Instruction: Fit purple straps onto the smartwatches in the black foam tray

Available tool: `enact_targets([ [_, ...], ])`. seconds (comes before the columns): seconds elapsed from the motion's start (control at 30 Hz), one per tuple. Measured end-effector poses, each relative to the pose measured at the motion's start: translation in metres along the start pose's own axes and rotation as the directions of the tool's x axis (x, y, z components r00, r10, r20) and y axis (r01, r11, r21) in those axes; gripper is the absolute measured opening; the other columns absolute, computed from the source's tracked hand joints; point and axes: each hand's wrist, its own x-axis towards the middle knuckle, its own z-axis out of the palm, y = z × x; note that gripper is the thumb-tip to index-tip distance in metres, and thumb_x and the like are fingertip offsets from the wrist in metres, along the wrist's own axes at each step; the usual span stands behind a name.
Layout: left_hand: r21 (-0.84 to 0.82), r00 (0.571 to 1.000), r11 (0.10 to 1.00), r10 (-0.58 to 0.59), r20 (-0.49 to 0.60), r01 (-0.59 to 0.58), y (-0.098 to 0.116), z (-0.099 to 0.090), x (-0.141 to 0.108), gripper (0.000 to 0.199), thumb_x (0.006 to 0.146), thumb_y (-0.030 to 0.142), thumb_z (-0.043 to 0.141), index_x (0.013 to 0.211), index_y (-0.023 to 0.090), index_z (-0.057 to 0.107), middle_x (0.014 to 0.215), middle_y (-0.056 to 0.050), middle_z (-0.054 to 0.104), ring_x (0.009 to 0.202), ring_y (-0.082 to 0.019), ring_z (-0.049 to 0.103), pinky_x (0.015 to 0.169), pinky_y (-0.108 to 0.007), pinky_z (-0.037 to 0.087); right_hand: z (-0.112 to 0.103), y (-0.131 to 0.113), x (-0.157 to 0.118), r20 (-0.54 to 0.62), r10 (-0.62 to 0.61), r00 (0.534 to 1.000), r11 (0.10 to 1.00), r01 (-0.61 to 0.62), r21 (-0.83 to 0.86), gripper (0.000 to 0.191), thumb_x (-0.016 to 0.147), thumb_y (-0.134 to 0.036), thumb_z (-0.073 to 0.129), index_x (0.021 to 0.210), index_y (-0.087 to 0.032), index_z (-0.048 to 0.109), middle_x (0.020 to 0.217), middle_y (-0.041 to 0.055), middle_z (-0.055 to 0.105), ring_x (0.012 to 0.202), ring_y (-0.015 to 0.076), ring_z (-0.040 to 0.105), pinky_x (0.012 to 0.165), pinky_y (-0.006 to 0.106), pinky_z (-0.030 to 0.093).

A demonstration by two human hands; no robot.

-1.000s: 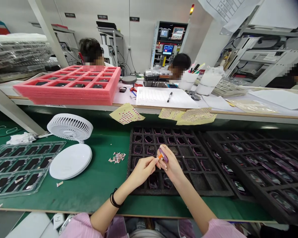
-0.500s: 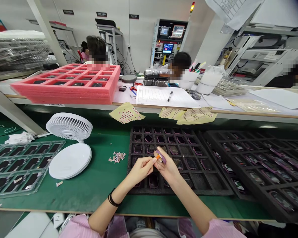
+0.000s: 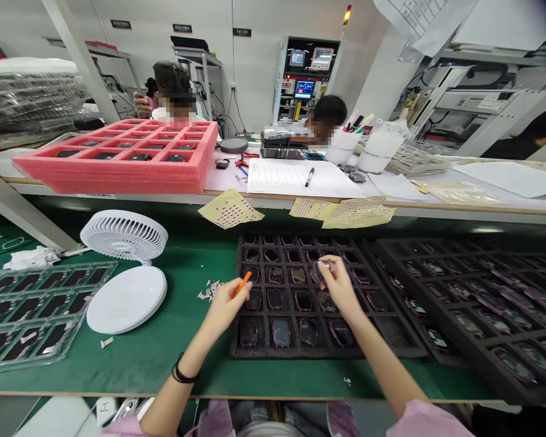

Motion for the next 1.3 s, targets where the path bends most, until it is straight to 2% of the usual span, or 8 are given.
enact_targets([
  [0.13,0.403,0.99,0.908,-0.071,-0.12,0.113,-0.018,-0.042,0.001,0.038,0.086,0.047,0.042,0.061,0.02,0.049,0.057,0.0,0.052,0.055,-0.015,0.049,0.053,-0.023,0.028,-0.062,0.04,0.046,0.044,-0.104,0.994,0.828,0.111,-0.55,0.031,0.084,-0.05,0.044,0.09,-0.021,0.054,0.082,0.0057,0.063,0.07,0.0196,0.059,0.068,0.034,0.047],
  [0.4,0.609,0.967,0.752,-0.223,-0.122,0.25,-0.04,-0.048,0.003,0.031,0.092,0.035,0.039,0.066,0.021,0.049,0.06,-0.003,0.058,0.058,-0.019,0.057,0.053,-0.023,0.027,-0.085,0.062,0.05,0.116,-0.112,0.987,0.693,0.161,-0.702,0.031,0.084,-0.046,0.047,0.078,-0.02,0.061,0.084,0.0118,0.064,0.083,0.0268,0.062,0.081,0.041,0.048],
  [0.57,0.561,0.955,0.775,-0.195,-0.225,0.29,-0.04,-0.052,0.003,0.03,0.091,0.047,0.042,0.077,0.022,0.049,0.062,-0.002,0.059,0.059,-0.021,0.058,0.053,-0.024,0.029,-0.123,0.069,0.052,-0.092,-0.048,0.995,0.305,-0.073,-0.95,0.03,0.085,-0.038,0.051,0.076,-0.013,0.064,0.091,0.0234,0.061,0.094,0.0384,0.06,0.076,0.049,0.046],
  [0.8,0.422,0.98,0.892,-0.093,-0.174,0.16,-0.023,-0.041,0.004,0.03,0.092,0.044,0.033,0.081,0.022,0.05,0.061,0.001,0.056,0.055,-0.018,0.053,0.055,-0.025,0.031,-0.13,0.077,0.055,-0.025,0.0,1.0,0.486,-0.021,-0.874,0.023,0.081,-0.041,0.054,0.073,-0.019,0.056,0.079,0.0133,0.066,0.083,0.0303,0.064,0.074,0.04,0.048],
  [0.93,0.27,0.998,0.962,-0.025,-0.054,0.039,-0.013,-0.024,0.001,0.029,0.092,0.042,0.034,0.088,0.02,0.053,0.062,0.003,0.049,0.055,-0.014,0.046,0.056,-0.024,0.031,-0.111,0.05,0.044,-0.051,-0.087,0.995,0.76,0.033,-0.649,0.031,0.082,-0.05,0.052,0.091,-0.02,0.056,0.08,0.008,0.067,0.075,0.0236,0.064,0.066,0.034,0.048],
  [1.03,0.026,0.99,0.998,0.052,0.131,-0.056,-0.001,-0.001,-0.002,0.033,0.092,0.045,0.037,0.096,0.019,0.057,0.06,0.005,0.039,0.056,-0.012,0.038,0.054,-0.023,0.029,-0.073,0.013,0.022,-0.036,-0.017,0.999,0.994,0.013,-0.107,0.037,0.075,-0.053,0.065,0.094,-0.021,0.059,0.076,0.0033,0.065,0.064,0.0171,0.06,0.056,0.028,0.046],
  [1.17,-0.223,0.944,0.975,0.088,0.318,-0.016,0.021,0.036,-0.008,0.036,0.09,0.048,0.045,0.097,0.016,0.06,0.057,0.007,0.033,0.051,-0.009,0.03,0.05,-0.022,0.023,-0.009,-0.034,-0.015,0.171,0.148,0.974,0.872,-0.211,0.442,0.026,0.076,-0.043,0.071,0.086,-0.022,0.058,0.061,-0.0041,0.056,0.044,0.0087,0.046,0.042,0.022,0.034],
  [1.3,-0.328,0.933,0.945,0.109,0.343,0.01,0.035,0.055,-0.009,0.039,0.09,0.051,0.045,0.085,0.015,0.058,0.052,0.008,0.032,0.046,-0.007,0.026,0.046,-0.021,0.02,0.035,-0.056,-0.036,0.354,0.183,0.917,0.706,-0.373,0.602,0.025,0.075,-0.038,0.072,0.08,-0.021,0.055,0.056,-0.0065,0.051,0.036,0.0046,0.037,0.037,0.019,0.028],
])
